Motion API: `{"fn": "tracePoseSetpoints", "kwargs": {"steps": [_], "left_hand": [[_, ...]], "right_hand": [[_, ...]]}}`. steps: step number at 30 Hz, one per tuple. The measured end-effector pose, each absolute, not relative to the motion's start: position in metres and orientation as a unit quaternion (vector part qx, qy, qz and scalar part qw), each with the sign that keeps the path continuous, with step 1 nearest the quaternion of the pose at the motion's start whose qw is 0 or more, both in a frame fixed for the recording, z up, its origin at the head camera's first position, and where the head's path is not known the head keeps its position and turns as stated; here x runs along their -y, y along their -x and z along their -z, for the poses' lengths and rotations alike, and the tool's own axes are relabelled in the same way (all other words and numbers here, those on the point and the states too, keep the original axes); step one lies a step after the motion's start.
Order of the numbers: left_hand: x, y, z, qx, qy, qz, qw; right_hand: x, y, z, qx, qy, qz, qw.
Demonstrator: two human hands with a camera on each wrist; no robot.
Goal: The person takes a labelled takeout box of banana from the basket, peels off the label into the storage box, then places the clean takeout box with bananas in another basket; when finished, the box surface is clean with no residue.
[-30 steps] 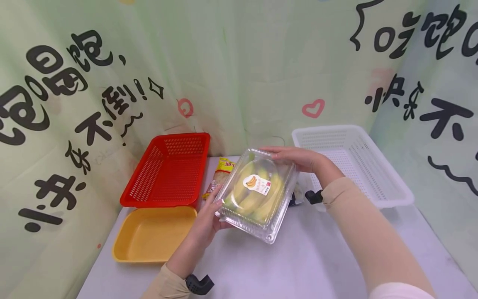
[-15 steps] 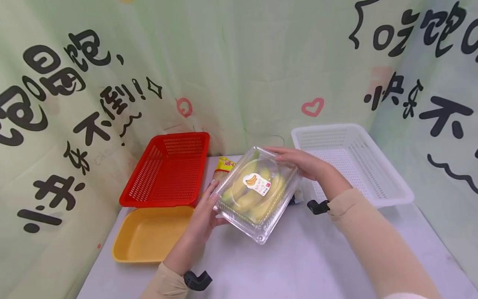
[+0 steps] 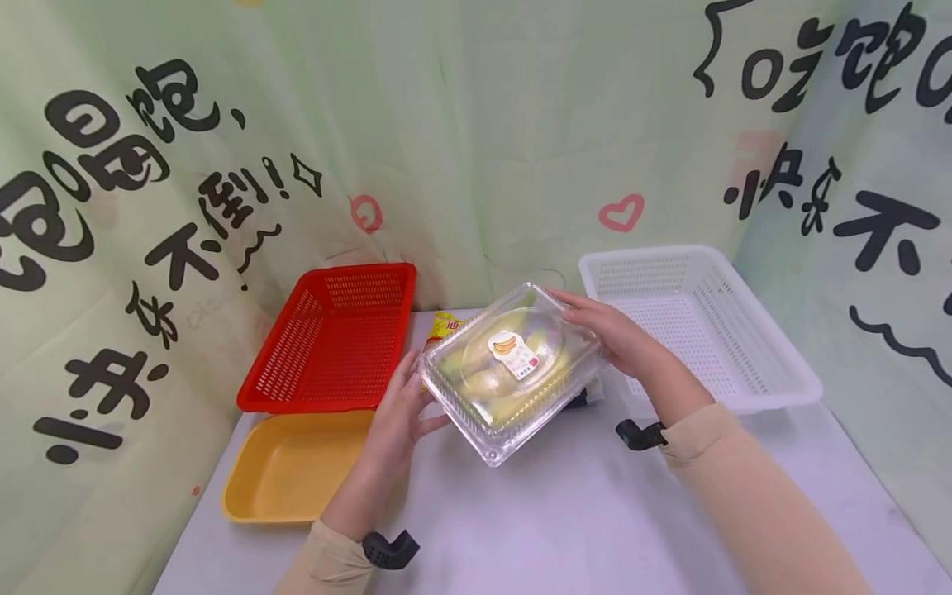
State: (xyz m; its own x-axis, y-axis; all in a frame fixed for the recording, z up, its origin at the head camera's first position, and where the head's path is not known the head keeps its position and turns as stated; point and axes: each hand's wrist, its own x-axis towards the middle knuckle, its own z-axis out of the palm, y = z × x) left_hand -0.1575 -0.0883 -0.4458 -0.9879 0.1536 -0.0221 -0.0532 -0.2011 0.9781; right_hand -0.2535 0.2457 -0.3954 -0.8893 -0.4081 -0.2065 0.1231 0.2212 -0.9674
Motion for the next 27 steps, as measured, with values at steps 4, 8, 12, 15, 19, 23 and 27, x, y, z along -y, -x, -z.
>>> {"fn": "tracePoseSetpoints", "kwargs": {"steps": [4, 8, 12, 15, 19, 23, 27], "left_hand": [[0.088, 0.160, 0.446, -0.631, -0.042, -0.772, 0.057], [0.088, 0.162, 0.446, -0.635, -0.044, -0.769, 0.053], [0.087, 0.164, 0.446, -0.642, -0.040, -0.765, 0.048], [0.087, 0.165, 0.445, -0.648, -0.037, -0.759, 0.043], [0.086, 0.167, 0.445, -0.654, -0.038, -0.754, 0.037], [0.086, 0.170, 0.446, -0.656, -0.038, -0.753, 0.034], [0.086, 0.172, 0.447, -0.656, -0.035, -0.753, 0.036]], "right_hand": [[-0.244, 0.245, 0.397, -0.741, 0.076, 0.638, 0.195], [-0.242, 0.237, 0.401, -0.738, 0.054, 0.650, 0.172], [-0.238, 0.228, 0.404, -0.734, 0.042, 0.661, 0.151], [-0.235, 0.221, 0.406, -0.732, 0.038, 0.667, 0.137], [-0.230, 0.214, 0.408, -0.732, 0.029, 0.670, 0.121], [-0.225, 0.209, 0.409, -0.725, 0.022, 0.680, 0.110], [-0.221, 0.205, 0.411, -0.724, 0.012, 0.682, 0.103]]}}
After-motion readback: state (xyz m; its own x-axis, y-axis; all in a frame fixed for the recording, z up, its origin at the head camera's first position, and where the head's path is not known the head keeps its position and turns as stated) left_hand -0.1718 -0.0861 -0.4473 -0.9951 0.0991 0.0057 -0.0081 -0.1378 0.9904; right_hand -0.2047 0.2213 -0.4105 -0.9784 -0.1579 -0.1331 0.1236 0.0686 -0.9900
